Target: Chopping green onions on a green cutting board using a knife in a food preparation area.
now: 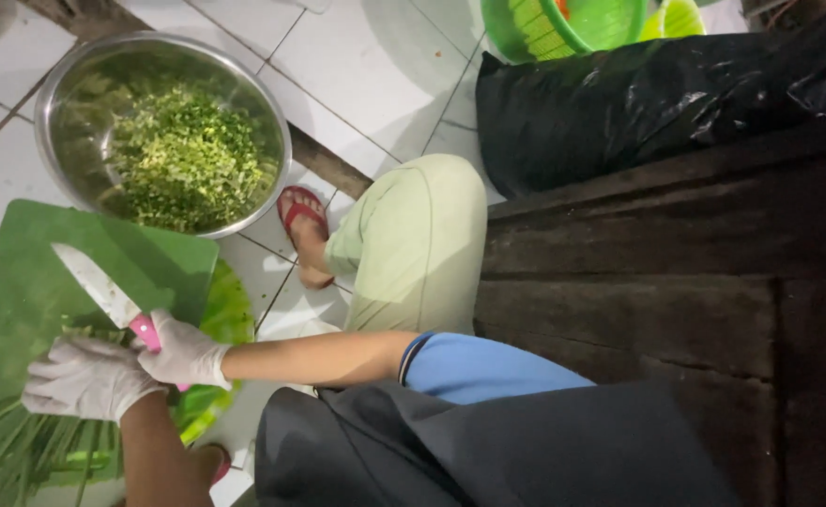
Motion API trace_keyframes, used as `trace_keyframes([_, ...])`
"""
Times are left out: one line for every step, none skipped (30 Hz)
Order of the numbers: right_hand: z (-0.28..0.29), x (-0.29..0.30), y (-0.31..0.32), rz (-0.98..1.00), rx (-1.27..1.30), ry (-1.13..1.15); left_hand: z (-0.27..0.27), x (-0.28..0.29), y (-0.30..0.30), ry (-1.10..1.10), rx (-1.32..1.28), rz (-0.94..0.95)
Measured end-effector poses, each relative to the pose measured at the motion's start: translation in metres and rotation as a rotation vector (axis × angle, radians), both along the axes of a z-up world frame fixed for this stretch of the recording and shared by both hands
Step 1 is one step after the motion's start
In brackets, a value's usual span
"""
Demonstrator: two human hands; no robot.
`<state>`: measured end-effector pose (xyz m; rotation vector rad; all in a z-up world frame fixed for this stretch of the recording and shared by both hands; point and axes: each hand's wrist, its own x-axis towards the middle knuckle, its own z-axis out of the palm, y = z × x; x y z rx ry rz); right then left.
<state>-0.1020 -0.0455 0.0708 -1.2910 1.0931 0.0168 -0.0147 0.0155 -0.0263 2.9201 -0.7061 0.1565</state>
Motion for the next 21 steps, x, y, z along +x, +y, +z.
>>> trace_keyframes([0.002,-0.003,-0.001,0.011,0.014,0.025,0.002,0.0,0.0,-0.062,0.141,-0.029])
trace_keyframes([0.004,-0.007,-0.003,0.024,0.025,0.05,0.004,-0.002,-0.002,-0.126,0.279,-0.055])
trace_keyframes([0.007,-0.008,-0.003,0.02,0.018,0.049,0.003,0.0,0.0,-0.128,0.271,-0.059])
trace_keyframes([0.009,-0.008,-0.003,0.027,0.098,0.04,0.002,0.003,0.001,-0.117,0.241,-0.081])
trace_keyframes([0.011,-0.008,-0.004,0.035,0.179,0.03,0.001,0.006,0.003,-0.107,0.211,-0.104])
trace_keyframes([0.013,-0.008,-0.006,0.033,0.173,0.027,-0.005,0.007,0.004,-0.11,0.205,-0.106])
trace_keyframes([0.014,-0.01,-0.009,0.044,0.158,0.03,-0.01,0.009,0.006,-0.111,0.251,-0.113])
trace_keyframes([0.015,-0.01,-0.012,0.054,0.143,0.032,-0.015,0.011,0.008,-0.113,0.298,-0.12])
trace_keyframes([0.017,-0.01,-0.014,0.052,0.139,0.029,-0.016,0.013,0.008,-0.116,0.294,-0.121])
trace_keyframes([0.019,-0.011,-0.016,0.069,0.12,0.034,-0.017,0.015,0.009,-0.072,0.28,-0.121])
trace_keyframes([0.02,-0.011,-0.018,0.086,0.102,0.039,-0.018,0.017,0.009,-0.028,0.267,-0.121])
trace_keyframes([0.021,-0.012,-0.018,0.085,0.102,0.038,-0.017,0.016,0.008,-0.03,0.266,-0.122])
trace_keyframes([0.023,-0.013,-0.018,0.103,0.087,0.044,-0.016,0.015,0.007,-0.022,0.257,-0.098])
trace_keyframes([0.024,-0.013,-0.019,0.122,0.069,0.05,-0.015,0.015,0.005,-0.015,0.245,-0.072])
trace_keyframes([0.026,-0.013,-0.02,0.122,0.066,0.048,-0.015,0.013,0.003,-0.017,0.242,-0.071])
trace_keyframes([0.027,-0.014,-0.021,0.141,0.047,0.054,-0.014,0.011,0.001,-0.009,0.206,-0.021])
trace_keyframes([0.029,-0.014,-0.022,0.16,0.028,0.061,-0.014,0.009,-0.001,-0.001,0.169,0.03])
trace_keyframes([0.03,-0.014,-0.024,0.161,0.023,0.059,-0.015,0.007,0.0,-0.003,0.165,0.031])
trace_keyframes([0.032,-0.014,-0.025,0.181,0.004,0.065,-0.017,0.006,0.001,-0.124,0.205,0.013])
trace_keyframes([0.034,-0.015,-0.025,0.201,-0.013,0.072,-0.018,0.004,0.004,-0.244,0.247,-0.004])
trace_keyframes([0.035,-0.015,-0.026,0.203,-0.015,0.071,-0.009,0.002,0.003,-0.245,0.245,-0.002])
